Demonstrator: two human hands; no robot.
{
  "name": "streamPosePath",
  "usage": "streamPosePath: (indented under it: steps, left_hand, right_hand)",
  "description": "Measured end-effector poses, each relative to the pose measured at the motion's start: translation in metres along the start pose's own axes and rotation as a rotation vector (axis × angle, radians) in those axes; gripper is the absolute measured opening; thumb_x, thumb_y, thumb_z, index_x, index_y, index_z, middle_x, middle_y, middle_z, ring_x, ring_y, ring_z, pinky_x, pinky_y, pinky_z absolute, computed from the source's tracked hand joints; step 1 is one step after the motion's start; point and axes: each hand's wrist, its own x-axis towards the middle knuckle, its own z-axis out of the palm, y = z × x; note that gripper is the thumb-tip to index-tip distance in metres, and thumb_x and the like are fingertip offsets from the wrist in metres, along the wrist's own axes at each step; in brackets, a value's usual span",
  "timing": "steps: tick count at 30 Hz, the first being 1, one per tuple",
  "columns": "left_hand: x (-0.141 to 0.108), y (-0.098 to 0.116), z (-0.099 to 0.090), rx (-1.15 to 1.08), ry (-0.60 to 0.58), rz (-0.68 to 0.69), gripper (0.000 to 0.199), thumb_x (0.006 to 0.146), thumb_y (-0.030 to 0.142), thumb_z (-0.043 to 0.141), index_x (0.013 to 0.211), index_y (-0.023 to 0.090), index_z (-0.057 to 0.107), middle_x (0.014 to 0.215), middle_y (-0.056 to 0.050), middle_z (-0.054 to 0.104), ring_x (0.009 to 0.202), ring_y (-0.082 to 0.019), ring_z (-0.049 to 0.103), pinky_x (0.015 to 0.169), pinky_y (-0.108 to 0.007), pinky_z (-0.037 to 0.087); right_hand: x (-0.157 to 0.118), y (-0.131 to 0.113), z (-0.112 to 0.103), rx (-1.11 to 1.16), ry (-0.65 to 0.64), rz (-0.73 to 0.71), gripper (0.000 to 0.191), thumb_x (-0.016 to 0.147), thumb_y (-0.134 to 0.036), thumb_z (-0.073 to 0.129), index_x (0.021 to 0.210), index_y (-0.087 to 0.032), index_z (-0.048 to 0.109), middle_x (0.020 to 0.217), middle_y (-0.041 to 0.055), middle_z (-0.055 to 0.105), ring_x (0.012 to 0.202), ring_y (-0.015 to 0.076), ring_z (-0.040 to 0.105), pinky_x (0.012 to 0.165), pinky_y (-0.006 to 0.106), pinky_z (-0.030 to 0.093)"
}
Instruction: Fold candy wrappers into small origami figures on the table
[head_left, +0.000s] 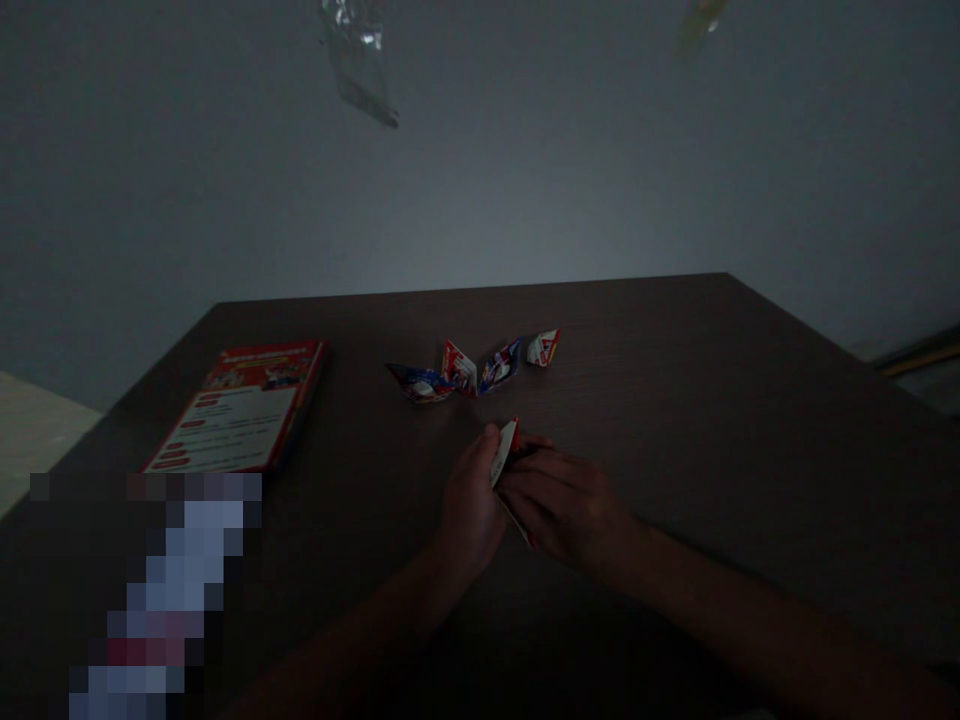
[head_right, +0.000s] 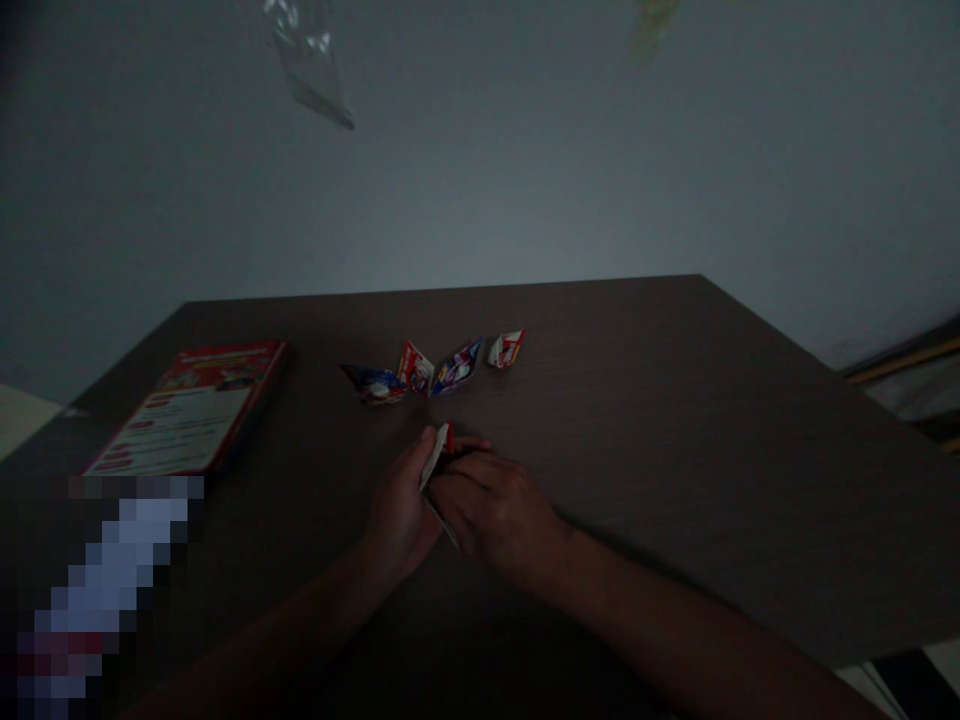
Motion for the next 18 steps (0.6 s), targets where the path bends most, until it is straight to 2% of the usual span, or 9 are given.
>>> streamPosePath:
  steps: [5, 9, 13, 18]
  left_hand:
    - [0.0, -0.002, -0.002, 0.015, -0.021, 0.021, 0.031, 0.084, 0.035, 0.052, 0.08, 0.01, 0.069, 0.088, -0.011, 0.071, 0.086, -0.021, 0.066, 0.079, -0.028, 0.048]
    - [0.0, -0.003, -0.002, 0.002, -0.02, 0.035, 0.029, 0.084, 0.034, 0.053, 0.078, 0.01, 0.068, 0.084, -0.01, 0.071, 0.084, -0.021, 0.066, 0.078, -0.028, 0.049]
    - [0.0, 0.002, -0.002, -0.05, -0.001, -0.046, 0.029, 0.086, 0.033, 0.051, 0.081, 0.01, 0.068, 0.087, -0.01, 0.071, 0.083, -0.019, 0.066, 0.074, -0.026, 0.05]
    - [0.002, 0.015, -0.005, -0.142, -0.017, -0.192, 0.041, 0.091, 0.036, 0.039, 0.085, 0.008, 0.068, 0.084, -0.011, 0.071, 0.074, -0.017, 0.067, 0.061, -0.023, 0.05]
  right_hand:
    - [-0.001, -0.001, 0.001, -0.034, -0.019, 0.01, 0.013, 0.087, -0.013, 0.049, 0.086, -0.014, 0.062, 0.081, 0.0073, 0.065, 0.077, 0.0166, 0.061, 0.072, 0.03, 0.053]
    - [-0.002, 0.001, 0.003, -0.029, -0.032, 0.025, 0.013, 0.087, -0.013, 0.049, 0.086, -0.014, 0.062, 0.08, 0.0073, 0.065, 0.076, 0.0168, 0.06, 0.072, 0.03, 0.053]
    - [-0.001, 0.0, 0.002, -0.008, 0.015, 0.035, 0.013, 0.086, -0.014, 0.051, 0.091, -0.015, 0.063, 0.083, 0.007, 0.066, 0.078, 0.0157, 0.062, 0.074, 0.029, 0.054]
    - [0.001, 0.0, -0.003, -0.007, 0.088, 0.069, 0.017, 0.082, -0.017, 0.061, 0.099, -0.013, 0.061, 0.09, 0.0088, 0.068, 0.085, 0.0163, 0.064, 0.077, 0.027, 0.053]
